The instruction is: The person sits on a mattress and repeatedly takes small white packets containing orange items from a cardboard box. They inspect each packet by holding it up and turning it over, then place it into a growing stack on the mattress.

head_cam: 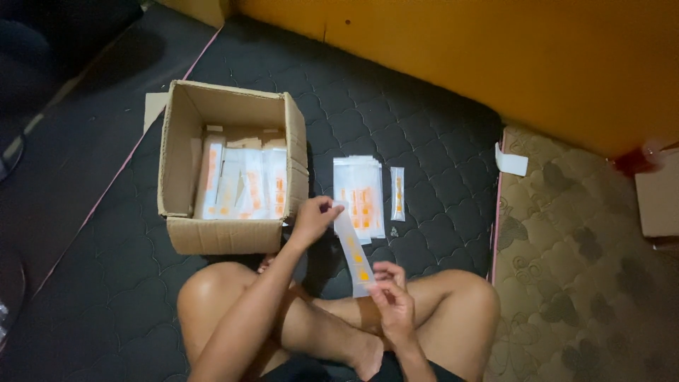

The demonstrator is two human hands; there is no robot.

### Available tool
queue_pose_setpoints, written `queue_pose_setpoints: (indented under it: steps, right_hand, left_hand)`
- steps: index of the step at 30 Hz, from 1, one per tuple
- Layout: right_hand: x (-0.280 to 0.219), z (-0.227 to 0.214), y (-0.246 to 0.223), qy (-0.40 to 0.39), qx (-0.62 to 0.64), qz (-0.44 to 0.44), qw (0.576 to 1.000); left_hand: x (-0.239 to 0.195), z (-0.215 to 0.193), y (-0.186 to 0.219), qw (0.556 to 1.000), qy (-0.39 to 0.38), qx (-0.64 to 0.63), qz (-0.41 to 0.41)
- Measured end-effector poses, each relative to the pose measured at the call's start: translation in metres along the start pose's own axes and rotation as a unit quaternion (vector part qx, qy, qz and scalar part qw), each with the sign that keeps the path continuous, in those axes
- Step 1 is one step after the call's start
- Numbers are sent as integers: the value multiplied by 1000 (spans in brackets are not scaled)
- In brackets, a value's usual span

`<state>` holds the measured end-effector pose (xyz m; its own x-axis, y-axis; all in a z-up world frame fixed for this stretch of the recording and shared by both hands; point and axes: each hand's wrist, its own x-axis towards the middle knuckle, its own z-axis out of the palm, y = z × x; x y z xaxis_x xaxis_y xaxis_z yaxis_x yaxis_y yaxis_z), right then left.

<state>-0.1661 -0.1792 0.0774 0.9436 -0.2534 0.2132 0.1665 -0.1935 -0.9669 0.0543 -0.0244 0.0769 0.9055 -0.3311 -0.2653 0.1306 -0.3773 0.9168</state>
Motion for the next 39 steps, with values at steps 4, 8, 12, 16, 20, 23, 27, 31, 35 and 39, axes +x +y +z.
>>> queue_pose_setpoints:
  steps: [4,8,12,16,20,23,27,31,35,39]
  right_hand:
    - [31,3,-29,12,32,-37,999]
    - [57,6,-43,45,86,-5,995]
    - [85,13,-7,167,190,43,967]
    - [101,26,-19,166,212,139,953]
    - [104,37,-18,148,39,212,965]
    - [104,40,5,133,-25,237,962]
    - [103,47,-1,119,-4,253,960]
    - [94,47,15,96,-19,284,954]
    - [66,52,17,71,22,307,949]
    - [27,49,18,37,54,339,939]
  left_hand:
    - [-1,8,-6,996,-52,70,-15]
    - [-14,4,7,955,-191,225,-22]
    - [-18,5,-12,972,-137,153,116]
    - [-22,0,17,987,-95,-57,120]
    - [-25,3,25,973,-106,-185,94]
    - [-17,16,5,981,-55,-168,81]
    - [-6,24,-9,987,-4,-141,74]
    - [0,20,-12,986,14,-159,38]
    - [5,16,-15,985,54,-166,-13]
    - [20,22,-33,983,66,-171,-22]
